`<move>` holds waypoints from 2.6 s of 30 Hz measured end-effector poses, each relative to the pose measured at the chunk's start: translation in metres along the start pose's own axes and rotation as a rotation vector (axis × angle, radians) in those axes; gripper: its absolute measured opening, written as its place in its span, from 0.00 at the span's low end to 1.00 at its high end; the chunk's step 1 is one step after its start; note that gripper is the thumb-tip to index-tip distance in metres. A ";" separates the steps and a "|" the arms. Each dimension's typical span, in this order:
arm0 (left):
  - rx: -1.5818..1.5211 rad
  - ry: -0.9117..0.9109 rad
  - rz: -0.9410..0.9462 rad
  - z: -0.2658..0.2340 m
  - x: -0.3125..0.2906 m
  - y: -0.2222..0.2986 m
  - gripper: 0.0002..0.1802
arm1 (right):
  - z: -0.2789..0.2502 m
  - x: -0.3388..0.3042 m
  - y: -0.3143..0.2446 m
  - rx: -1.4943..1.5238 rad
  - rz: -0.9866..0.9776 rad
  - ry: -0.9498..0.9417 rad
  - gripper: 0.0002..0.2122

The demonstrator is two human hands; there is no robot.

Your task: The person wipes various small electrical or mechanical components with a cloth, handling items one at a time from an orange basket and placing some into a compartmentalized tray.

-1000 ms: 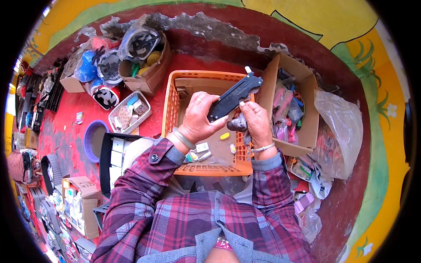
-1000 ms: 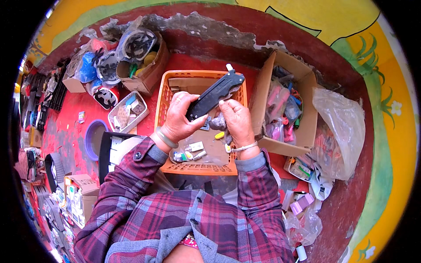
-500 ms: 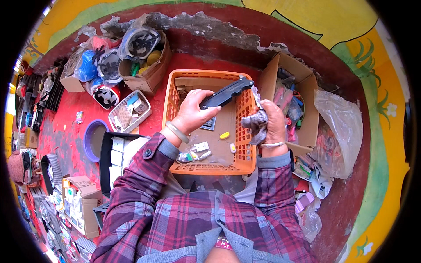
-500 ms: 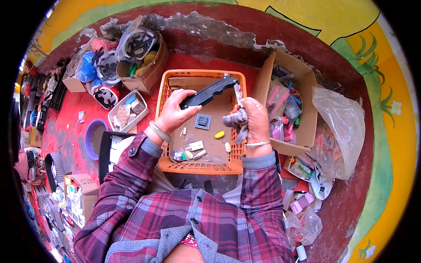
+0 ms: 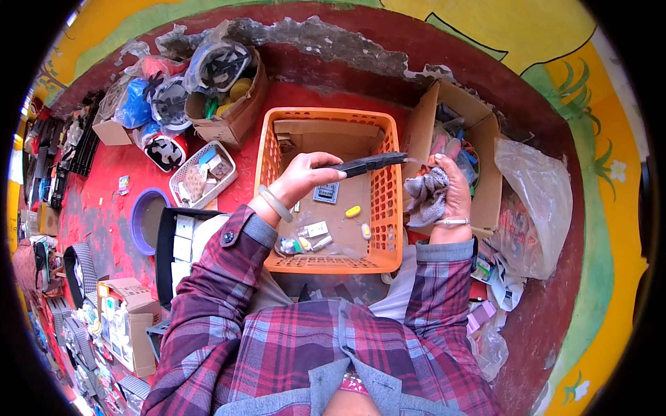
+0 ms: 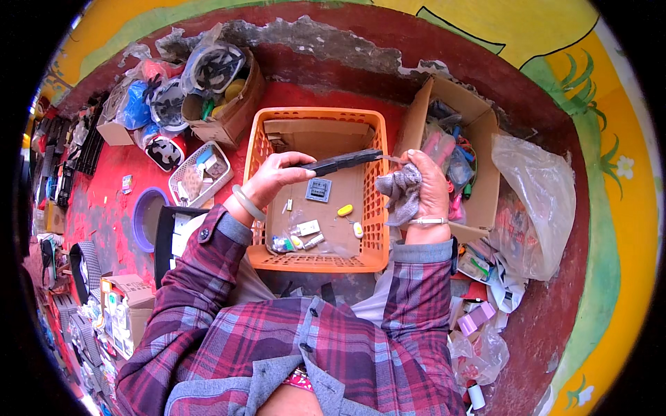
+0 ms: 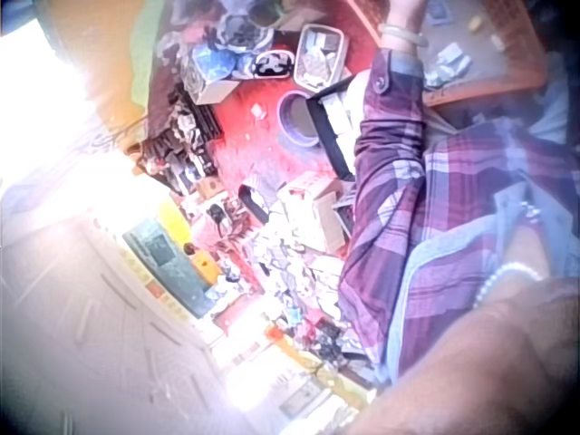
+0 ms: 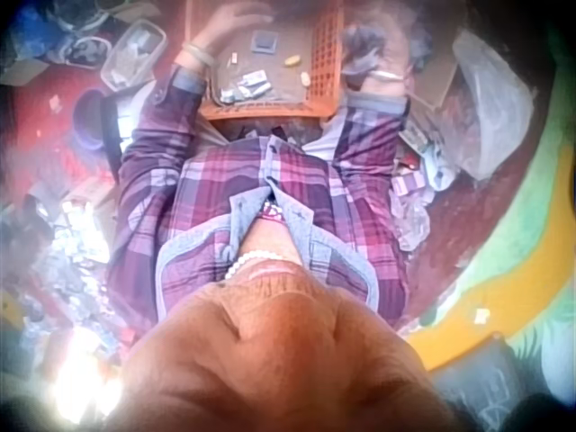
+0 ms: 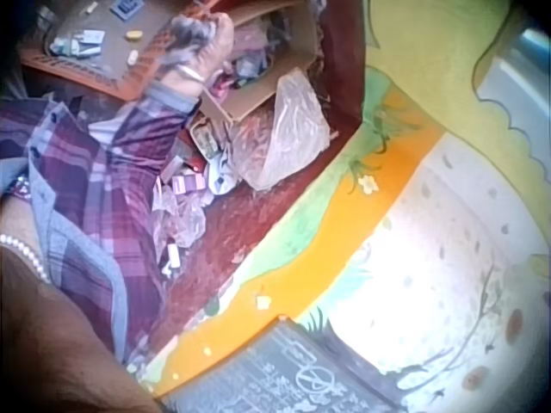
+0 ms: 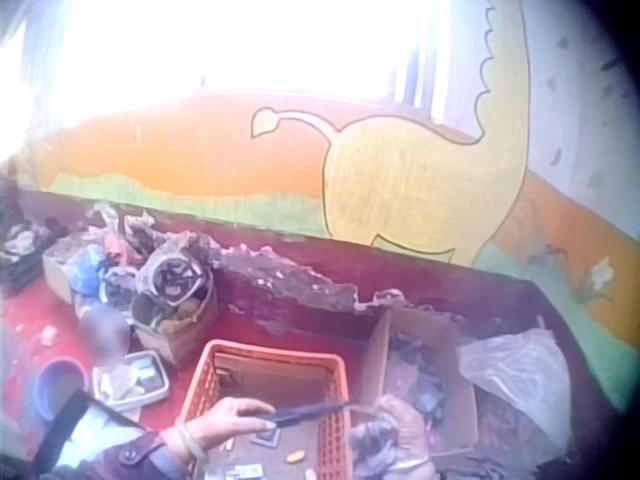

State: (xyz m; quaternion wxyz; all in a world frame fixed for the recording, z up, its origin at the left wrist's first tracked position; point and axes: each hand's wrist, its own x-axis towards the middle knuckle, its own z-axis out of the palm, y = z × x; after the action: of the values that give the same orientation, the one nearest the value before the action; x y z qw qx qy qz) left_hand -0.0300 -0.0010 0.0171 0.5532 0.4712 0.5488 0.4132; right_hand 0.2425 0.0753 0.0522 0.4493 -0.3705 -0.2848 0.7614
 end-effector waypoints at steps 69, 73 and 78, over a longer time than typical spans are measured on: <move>-1.085 -0.412 -0.231 0.004 -0.005 -0.016 0.17 | -0.008 0.014 0.004 -0.126 -0.330 -0.007 0.06; -1.067 -0.407 -0.127 0.001 -0.003 -0.022 0.18 | -0.002 0.013 -0.002 -0.196 -0.287 0.027 0.10; -1.104 -0.307 -0.051 0.010 -0.005 -0.017 0.23 | 0.016 0.012 0.022 -0.383 -0.039 -0.048 0.16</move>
State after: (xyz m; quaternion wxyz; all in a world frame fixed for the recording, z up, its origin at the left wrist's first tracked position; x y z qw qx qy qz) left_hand -0.0210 -0.0103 0.0016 0.8004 0.1536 0.1764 0.5520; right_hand 0.2154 0.0744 0.0405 0.3782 -0.4256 -0.4422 0.6930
